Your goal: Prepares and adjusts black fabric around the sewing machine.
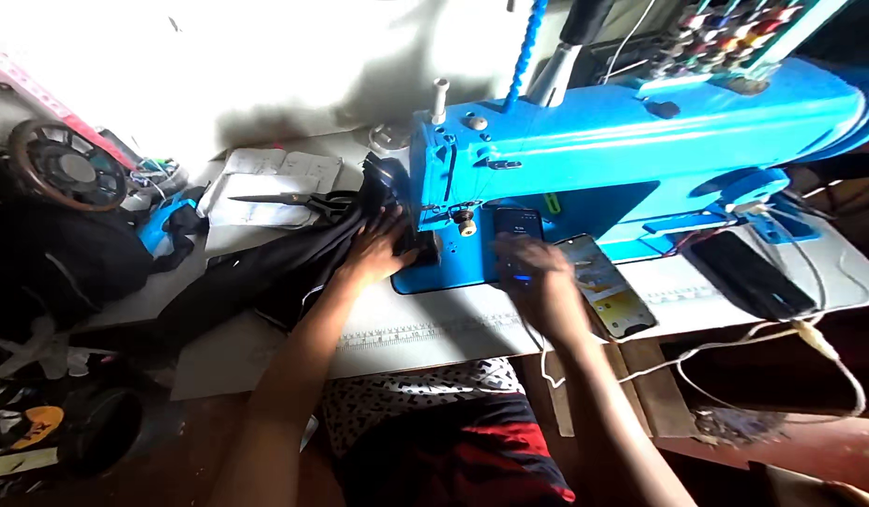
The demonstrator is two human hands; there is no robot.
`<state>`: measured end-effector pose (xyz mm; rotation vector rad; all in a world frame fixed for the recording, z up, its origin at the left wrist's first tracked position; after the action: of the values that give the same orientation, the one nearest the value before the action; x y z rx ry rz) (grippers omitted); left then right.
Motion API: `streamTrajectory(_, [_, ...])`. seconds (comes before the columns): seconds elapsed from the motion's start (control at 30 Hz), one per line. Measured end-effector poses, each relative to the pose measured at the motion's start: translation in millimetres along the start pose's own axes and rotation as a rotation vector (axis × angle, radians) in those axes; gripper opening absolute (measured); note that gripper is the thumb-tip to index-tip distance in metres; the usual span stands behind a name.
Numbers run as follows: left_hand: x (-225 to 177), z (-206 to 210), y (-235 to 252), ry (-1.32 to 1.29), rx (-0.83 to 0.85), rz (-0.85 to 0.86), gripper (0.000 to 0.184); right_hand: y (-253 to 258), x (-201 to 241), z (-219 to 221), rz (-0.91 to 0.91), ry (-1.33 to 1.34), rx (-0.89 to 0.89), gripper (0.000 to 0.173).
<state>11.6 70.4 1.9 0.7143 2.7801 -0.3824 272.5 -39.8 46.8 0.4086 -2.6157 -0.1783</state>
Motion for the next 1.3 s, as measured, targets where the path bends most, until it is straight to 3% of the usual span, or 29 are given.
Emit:
streamTrajectory(0.1, [2, 1, 2, -0.003, -0.001, 0.018, 0.07, -27, -67, -56, 0.345, -0.037, -0.173, 0.038])
streamTrajectory(0.2, [1, -3, 4, -0.025, 0.016, 0.036, 0.068, -40, -124, -81, 0.572, -0.128, -0.183, 0.049])
streamTrajectory(0.3, [0, -4, 2, -0.039, 0.02, 0.026, 0.068, -41, -151, -86, 0.606, -0.194, -0.135, 0.049])
streamTrajectory(0.53, [2, -4, 3, -0.047, 0.028, 0.032, 0.068, -50, -152, -69, 0.526, -0.277, -0.072, 0.044])
streamTrajectory(0.63, [3, -4, 4, -0.041, 0.02, 0.034, 0.068, -47, -159, -83, 0.556, -0.255, -0.059, 0.046])
streamTrajectory(0.8, [4, -5, 8, -0.068, 0.015, 0.032, 0.069, -43, -136, -93, 0.512, -0.216, -0.097, 0.046])
streamTrajectory(0.87, [7, -5, 11, -0.072, 0.008, 0.024, 0.068, -44, -100, -81, 0.424, -0.173, -0.107, 0.045])
streamTrajectory(1.07, [15, -9, 21, -0.08, -0.025, 0.058, 0.072, -50, 10, -4, -0.004, -0.025, -0.062, 0.031])
streamTrajectory(1.2, [22, -10, 28, -0.145, -0.064, 0.122, 0.068, -55, 48, 52, -0.271, 0.092, 0.094, 0.031])
streamTrajectory(1.3, [15, -22, 27, -0.342, -0.098, 0.094, 0.052, -51, 60, 79, -0.35, 0.032, 0.081, 0.03])
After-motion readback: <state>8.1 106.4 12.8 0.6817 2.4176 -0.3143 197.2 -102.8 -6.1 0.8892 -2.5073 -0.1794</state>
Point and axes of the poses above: each hand's wrist, its own y-axis towards the middle knuckle, its own z-axis out of the palm, x = y × z, the point moved 4 cm from there along y, towards the middle knuckle, and after that the axes turned 14 degrees about x, right-handed, at the moved point
